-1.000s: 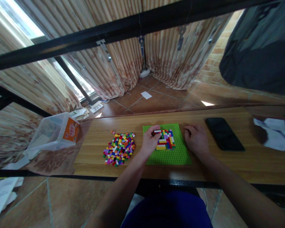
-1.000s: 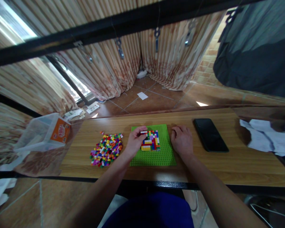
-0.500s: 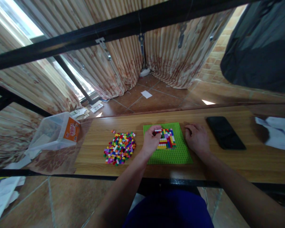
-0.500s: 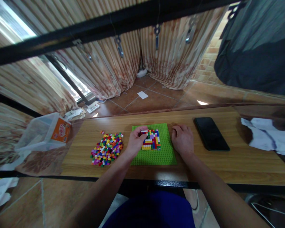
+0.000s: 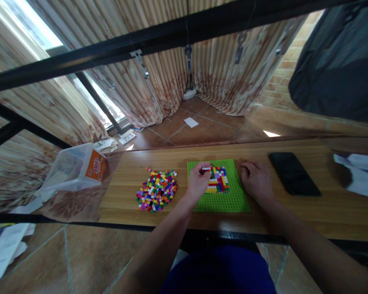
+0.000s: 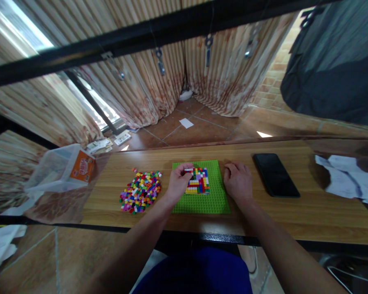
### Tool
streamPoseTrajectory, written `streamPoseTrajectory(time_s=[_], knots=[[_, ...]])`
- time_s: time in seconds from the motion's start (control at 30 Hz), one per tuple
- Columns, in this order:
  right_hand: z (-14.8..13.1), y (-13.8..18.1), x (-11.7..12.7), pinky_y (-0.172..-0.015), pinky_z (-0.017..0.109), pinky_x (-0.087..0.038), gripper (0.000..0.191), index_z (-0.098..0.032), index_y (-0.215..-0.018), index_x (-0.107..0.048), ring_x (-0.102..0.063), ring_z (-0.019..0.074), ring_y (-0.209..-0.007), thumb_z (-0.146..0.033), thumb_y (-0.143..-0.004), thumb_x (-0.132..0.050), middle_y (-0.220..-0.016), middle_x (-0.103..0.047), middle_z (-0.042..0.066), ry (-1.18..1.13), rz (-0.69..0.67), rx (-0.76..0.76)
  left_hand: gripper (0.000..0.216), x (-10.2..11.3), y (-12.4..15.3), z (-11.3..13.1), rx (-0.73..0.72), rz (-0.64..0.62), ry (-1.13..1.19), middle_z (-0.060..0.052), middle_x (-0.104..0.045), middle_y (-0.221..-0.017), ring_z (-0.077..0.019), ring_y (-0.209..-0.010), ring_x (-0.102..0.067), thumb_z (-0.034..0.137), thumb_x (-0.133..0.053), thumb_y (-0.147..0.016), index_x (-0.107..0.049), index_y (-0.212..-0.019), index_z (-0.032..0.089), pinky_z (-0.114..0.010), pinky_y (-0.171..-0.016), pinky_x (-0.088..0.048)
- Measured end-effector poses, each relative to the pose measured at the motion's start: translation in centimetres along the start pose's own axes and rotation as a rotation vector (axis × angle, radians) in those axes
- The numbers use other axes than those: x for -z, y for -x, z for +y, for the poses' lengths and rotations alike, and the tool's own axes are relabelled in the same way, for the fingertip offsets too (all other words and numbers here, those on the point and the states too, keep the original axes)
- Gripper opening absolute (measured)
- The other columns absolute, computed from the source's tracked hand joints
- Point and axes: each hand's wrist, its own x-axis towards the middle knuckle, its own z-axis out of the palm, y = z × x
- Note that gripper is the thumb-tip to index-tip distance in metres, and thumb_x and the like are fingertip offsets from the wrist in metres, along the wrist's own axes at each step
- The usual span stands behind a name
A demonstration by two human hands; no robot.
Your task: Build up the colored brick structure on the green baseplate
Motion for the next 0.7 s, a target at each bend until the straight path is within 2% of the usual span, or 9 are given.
streamPoseTrajectory(time_s=[0.27, 0.4, 0.53, 0.6, 0.7], knots=[[0.3, 0.1, -0.3, -0.087, 0.040, -0.045, 0.028, -0.015, -0.096, -0.071, -0.058, 0.0263, -0.093, -0.025, -0.089, -0.045, -0.099, -0.067, 0.014, 0.028, 0.017, 0.018, 0.032, -0.1, 0.1, 0.0, -0.038, 0.006, -0.029, -0.002, -0.071, -0.091, -0.0134, -0.082, -0.064, 0.003, -0.054, -0.071, -0.069, -0.095, 0.017, -0.028, -0.082, -0.051], [0.4, 0.1, -0.3, -0.086, 0.039, -0.045, 0.028, -0.015, -0.095, -0.071, -0.059, 0.0263, -0.093, -0.025, -0.090, -0.045, -0.098, -0.067, 0.014, 0.038, 0.037, 0.050, 0.030, 0.6, 0.3, -0.4, -0.096, 0.011, -0.005, -0.005, -0.072, -0.101, -0.0159, -0.093, -0.066, 0.006, -0.056, -0.074, -0.068, -0.100, 0.017, -0.032, -0.091, -0.051], [0.5, 0.2, -0.3, -0.086, 0.039, -0.046, 0.027, -0.015, -0.095, -0.070, -0.060, 0.0264, -0.091, -0.025, -0.089, -0.046, -0.096, -0.068, 0.013, 0.049, 0.046, 0.059, 0.029, 3.9, 0.8, -0.3, -0.208, 0.094, -0.095, -0.009, -0.070, -0.114, -0.0176, -0.107, -0.064, 0.010, -0.055, -0.081, -0.065, -0.107, 0.017, -0.035, -0.100, -0.048], [0.6, 0.2, -0.4, -0.085, 0.038, -0.046, 0.027, -0.015, -0.095, -0.070, -0.060, 0.0264, -0.091, -0.025, -0.089, -0.046, -0.096, -0.068, 0.013, 0.044, 0.048, 0.058, 0.028, 6.3, 1.1, 0.0, -0.275, 0.160, -0.276, -0.008, -0.070, -0.113, -0.0183, -0.108, -0.063, 0.009, -0.052, -0.083, -0.064, -0.107, 0.017, -0.037, -0.100, -0.048], [0.6, 0.2, -0.4, -0.085, 0.039, -0.047, 0.026, -0.015, -0.095, -0.071, -0.060, 0.0264, -0.090, -0.025, -0.088, -0.047, -0.096, -0.068, 0.014, 0.040, 0.051, 0.065, 0.028, 9.6, 1.3, 0.6, -0.324, 0.229, -0.693, -0.009, -0.070, -0.109, -0.0219, -0.107, -0.061, 0.006, -0.055, -0.079, -0.066, -0.103, 0.017, -0.041, -0.101, -0.045]])
